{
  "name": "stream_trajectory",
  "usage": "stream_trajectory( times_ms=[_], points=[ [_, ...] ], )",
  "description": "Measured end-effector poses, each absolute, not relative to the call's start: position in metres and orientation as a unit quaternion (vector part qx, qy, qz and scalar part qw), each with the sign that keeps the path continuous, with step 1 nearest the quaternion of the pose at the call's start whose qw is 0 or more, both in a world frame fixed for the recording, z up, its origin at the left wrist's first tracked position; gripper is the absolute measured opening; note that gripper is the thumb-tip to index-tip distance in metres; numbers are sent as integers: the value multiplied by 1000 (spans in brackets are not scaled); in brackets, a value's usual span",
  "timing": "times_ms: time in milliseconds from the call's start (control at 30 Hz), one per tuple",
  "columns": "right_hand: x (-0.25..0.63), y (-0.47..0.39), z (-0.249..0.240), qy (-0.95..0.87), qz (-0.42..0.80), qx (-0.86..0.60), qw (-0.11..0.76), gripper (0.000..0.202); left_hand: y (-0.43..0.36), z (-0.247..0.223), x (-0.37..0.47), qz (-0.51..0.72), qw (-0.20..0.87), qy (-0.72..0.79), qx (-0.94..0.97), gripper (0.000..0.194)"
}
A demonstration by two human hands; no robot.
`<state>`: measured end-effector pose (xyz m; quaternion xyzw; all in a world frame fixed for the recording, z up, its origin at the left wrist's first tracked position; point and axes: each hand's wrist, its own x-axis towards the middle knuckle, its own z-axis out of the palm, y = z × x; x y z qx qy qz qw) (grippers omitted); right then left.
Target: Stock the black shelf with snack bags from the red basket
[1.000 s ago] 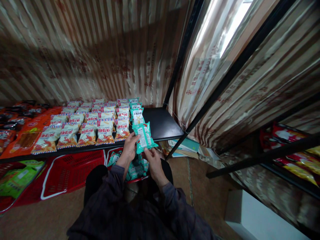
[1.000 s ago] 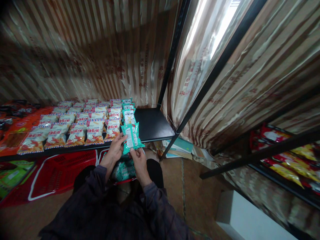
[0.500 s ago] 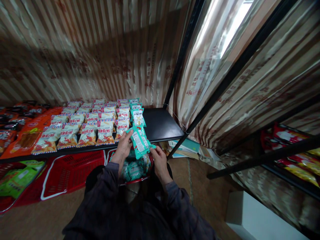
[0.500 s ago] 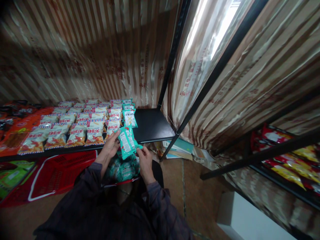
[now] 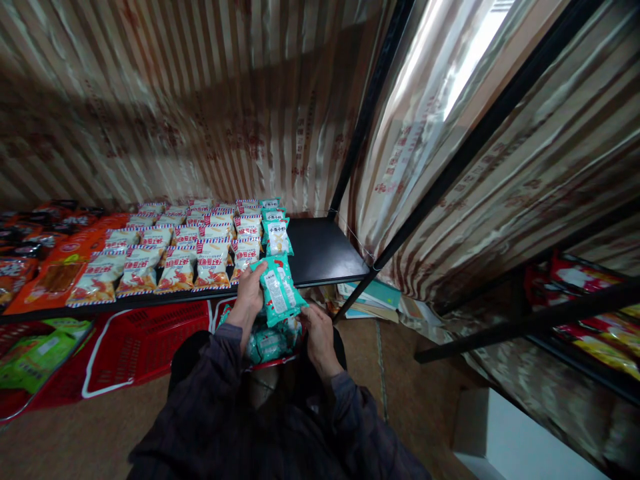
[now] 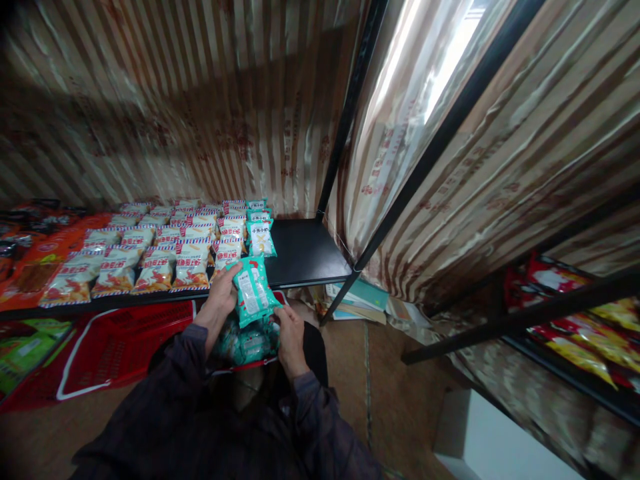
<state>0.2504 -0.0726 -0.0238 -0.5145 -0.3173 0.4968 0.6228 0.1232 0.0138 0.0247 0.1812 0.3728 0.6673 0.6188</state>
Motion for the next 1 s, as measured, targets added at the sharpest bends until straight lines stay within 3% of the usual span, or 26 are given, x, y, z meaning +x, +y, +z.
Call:
stream_trajectory(
  times_ms=[100,233,367,633,1000],
  points=[
    [253,-70,-28,-356,463,-543,603,19,16,21,123,670,607,383,189,40],
    [256,-70,-20,-509,200,-601,582,39,19,18,123,672,568,419,224,38],
    [251,-73,-6,-670,31,-538,510,38,18,23,128,677,541,443,231,36],
    [244,-68,-8,-745,0,-498,445,45,14,28,133,671,527,464,238,36],
    [241,-72,-17,-733,11,-536,419,70,1,43,134,618,609,425,257,35]
  ],
)
